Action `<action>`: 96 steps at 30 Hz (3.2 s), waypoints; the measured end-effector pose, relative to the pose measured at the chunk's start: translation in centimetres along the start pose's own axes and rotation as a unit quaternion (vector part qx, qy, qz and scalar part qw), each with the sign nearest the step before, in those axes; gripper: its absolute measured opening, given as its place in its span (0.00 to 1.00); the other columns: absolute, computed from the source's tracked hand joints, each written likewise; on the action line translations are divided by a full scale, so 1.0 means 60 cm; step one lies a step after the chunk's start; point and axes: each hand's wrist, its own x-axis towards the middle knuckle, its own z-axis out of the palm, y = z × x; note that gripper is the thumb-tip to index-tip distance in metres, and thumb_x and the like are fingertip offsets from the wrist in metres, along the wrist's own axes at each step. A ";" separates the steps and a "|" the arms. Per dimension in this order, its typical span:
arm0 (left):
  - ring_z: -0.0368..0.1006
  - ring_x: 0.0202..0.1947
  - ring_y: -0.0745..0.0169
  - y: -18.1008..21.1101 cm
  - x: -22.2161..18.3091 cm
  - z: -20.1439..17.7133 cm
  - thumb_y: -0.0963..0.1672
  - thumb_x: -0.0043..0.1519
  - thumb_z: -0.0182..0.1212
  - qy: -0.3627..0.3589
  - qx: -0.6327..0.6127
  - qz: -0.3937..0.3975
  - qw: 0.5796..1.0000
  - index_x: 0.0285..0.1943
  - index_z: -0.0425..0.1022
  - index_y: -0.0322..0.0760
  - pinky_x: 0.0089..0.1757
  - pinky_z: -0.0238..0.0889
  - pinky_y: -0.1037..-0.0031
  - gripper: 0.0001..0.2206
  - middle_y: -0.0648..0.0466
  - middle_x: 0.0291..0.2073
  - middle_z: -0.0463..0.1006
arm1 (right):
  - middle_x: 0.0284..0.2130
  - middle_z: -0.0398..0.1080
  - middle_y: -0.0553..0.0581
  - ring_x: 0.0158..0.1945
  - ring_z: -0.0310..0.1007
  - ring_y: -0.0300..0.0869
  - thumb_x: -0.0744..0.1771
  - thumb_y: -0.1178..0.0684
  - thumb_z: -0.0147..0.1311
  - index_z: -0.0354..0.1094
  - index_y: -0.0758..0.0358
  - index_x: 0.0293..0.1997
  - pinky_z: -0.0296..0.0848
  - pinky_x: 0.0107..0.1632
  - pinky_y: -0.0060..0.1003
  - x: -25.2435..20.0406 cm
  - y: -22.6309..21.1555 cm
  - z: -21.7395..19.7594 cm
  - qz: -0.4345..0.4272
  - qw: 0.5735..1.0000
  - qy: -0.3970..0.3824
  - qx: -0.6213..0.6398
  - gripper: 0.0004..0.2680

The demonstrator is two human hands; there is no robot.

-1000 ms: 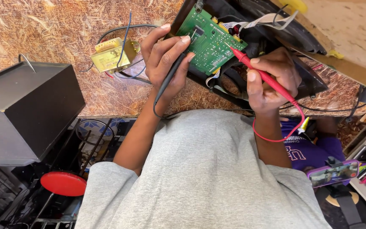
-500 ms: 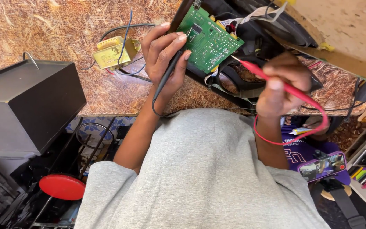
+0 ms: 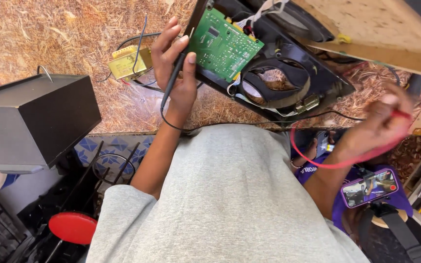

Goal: The person is using a multimeter to inspect and test various points on a circuit board located inside a disassembled speaker housing.

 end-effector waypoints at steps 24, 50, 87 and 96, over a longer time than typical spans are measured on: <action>0.75 0.61 0.50 0.147 0.030 -0.041 0.45 0.71 0.58 0.002 -0.041 -0.138 0.990 0.55 0.75 0.36 0.63 0.70 0.64 0.09 0.45 0.55 0.78 | 0.15 0.49 0.45 0.18 0.45 0.31 0.72 0.31 0.43 0.50 0.51 0.21 0.42 0.24 0.30 -0.045 -0.018 0.042 0.318 0.913 -0.122 0.223 0.22; 0.81 0.48 0.39 0.170 0.038 -0.068 0.44 0.74 0.52 0.119 -0.143 -0.176 0.967 0.59 0.67 0.31 0.49 0.78 0.58 0.10 0.31 0.40 0.81 | 0.26 0.71 0.51 0.31 0.73 0.34 0.74 0.34 0.44 0.73 0.57 0.36 0.77 0.45 0.27 -0.055 0.055 0.057 0.440 0.863 -0.176 0.175 0.19; 0.79 0.54 0.54 0.028 0.015 -0.175 0.42 0.72 0.55 0.115 0.109 -0.139 0.977 0.60 0.69 0.40 0.57 0.72 0.65 0.09 0.45 0.49 0.81 | 0.27 0.46 0.46 0.34 0.44 0.35 0.75 0.45 0.56 0.49 0.57 0.31 0.47 0.39 0.38 -0.033 0.046 0.108 0.209 0.958 -0.160 0.110 0.19; 0.77 0.55 0.52 0.025 -0.023 -0.139 0.37 0.67 0.59 0.078 0.089 -0.192 0.974 0.56 0.72 0.38 0.55 0.77 0.67 0.10 0.46 0.52 0.78 | 0.25 0.49 0.45 0.32 0.48 0.35 0.74 0.42 0.58 0.51 0.56 0.30 0.51 0.38 0.37 -0.029 0.034 0.111 0.221 0.953 -0.165 0.125 0.19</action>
